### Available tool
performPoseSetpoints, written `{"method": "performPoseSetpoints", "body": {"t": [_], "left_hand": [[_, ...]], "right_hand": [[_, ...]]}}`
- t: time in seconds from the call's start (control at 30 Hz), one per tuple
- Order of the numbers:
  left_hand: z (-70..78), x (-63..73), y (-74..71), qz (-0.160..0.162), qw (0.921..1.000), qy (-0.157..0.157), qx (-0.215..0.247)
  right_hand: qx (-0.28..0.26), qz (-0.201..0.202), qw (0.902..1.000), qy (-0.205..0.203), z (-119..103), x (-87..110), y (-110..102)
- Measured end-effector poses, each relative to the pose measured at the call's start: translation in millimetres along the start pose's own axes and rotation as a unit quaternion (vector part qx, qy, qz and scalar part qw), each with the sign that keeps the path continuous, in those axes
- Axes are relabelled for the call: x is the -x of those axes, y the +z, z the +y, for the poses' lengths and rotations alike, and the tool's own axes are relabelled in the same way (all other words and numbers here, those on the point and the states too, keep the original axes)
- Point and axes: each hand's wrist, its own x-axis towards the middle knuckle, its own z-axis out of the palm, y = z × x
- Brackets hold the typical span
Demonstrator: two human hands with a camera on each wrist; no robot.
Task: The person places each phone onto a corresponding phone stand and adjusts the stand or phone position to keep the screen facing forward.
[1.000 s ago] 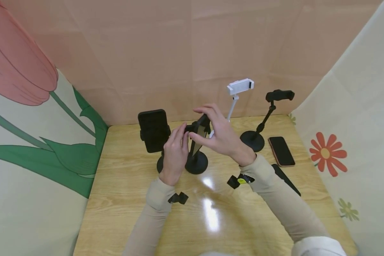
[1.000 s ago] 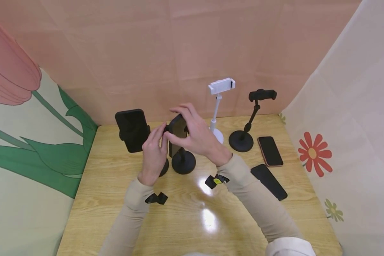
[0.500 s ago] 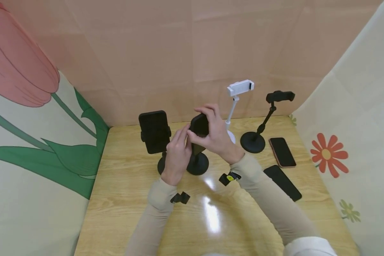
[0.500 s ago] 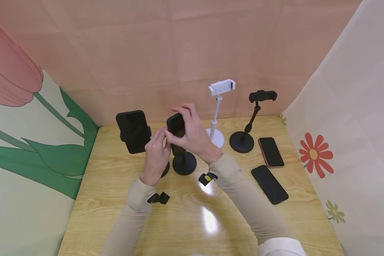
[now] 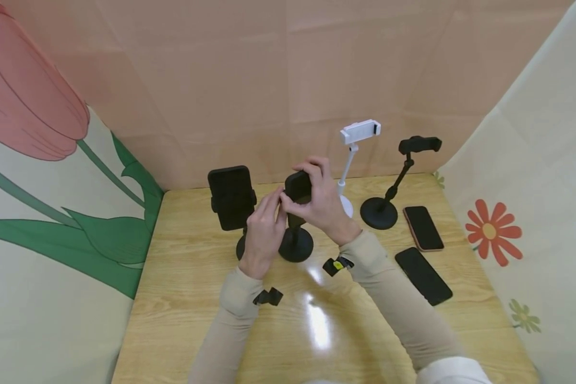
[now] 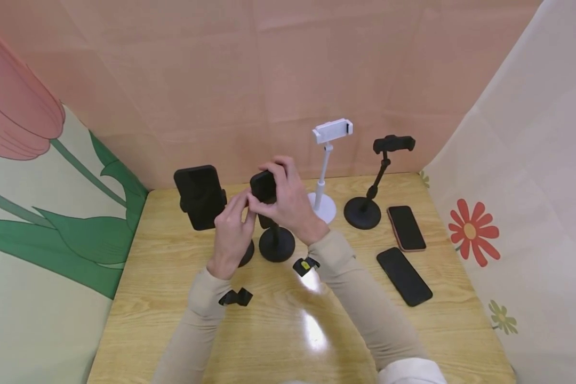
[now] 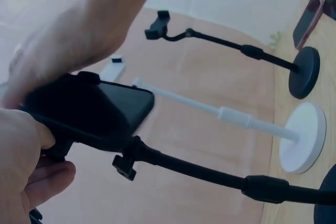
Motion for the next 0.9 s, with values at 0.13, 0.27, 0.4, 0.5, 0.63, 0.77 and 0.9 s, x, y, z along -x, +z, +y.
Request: {"method": "performPoseSetpoints", "body": {"t": [0.13, 0.27, 0.4, 0.5, 0.63, 0.77, 0.9], "left_hand": [[2.6, -1.0, -0.6, -0.004, 1.0, -0.002, 0.002], [4.4, -1.7, -1.0, -0.002, 1.0, -0.006, 0.005], [5.4, -1.9, -1.7, -0.004, 0.9999, -0.008, 0.013], [5.7, -1.3, -2.0, -0.003, 0.9997, -0.013, 0.018], [6.2, -1.4, -2.8, -0.002, 0.9989, -0.031, 0.035], [6.5, -2.0, -4.1, -0.001, 0.9964, -0.058, 0.062], [6.4, -2.9, -4.7, 0.0, 0.9936, -0.077, 0.082]], "right_hand": [[0.031, 0.015, 0.9994, -0.006, 2.3, 1.5, 0.3], [0.043, 0.025, 0.9988, -0.002, 3.2, 2.9, 0.5], [0.061, 0.036, 0.9975, 0.001, 4.6, 3.0, 1.4], [0.078, 0.041, 0.9961, -0.001, 5.9, 3.7, 3.3], [0.086, 0.048, 0.9951, -0.003, 6.8, 4.6, 5.1], [0.087, 0.054, 0.9948, -0.002, 6.9, 4.2, 6.3], [0.089, 0.057, 0.9944, -0.001, 6.1, 3.1, 7.7]]}}
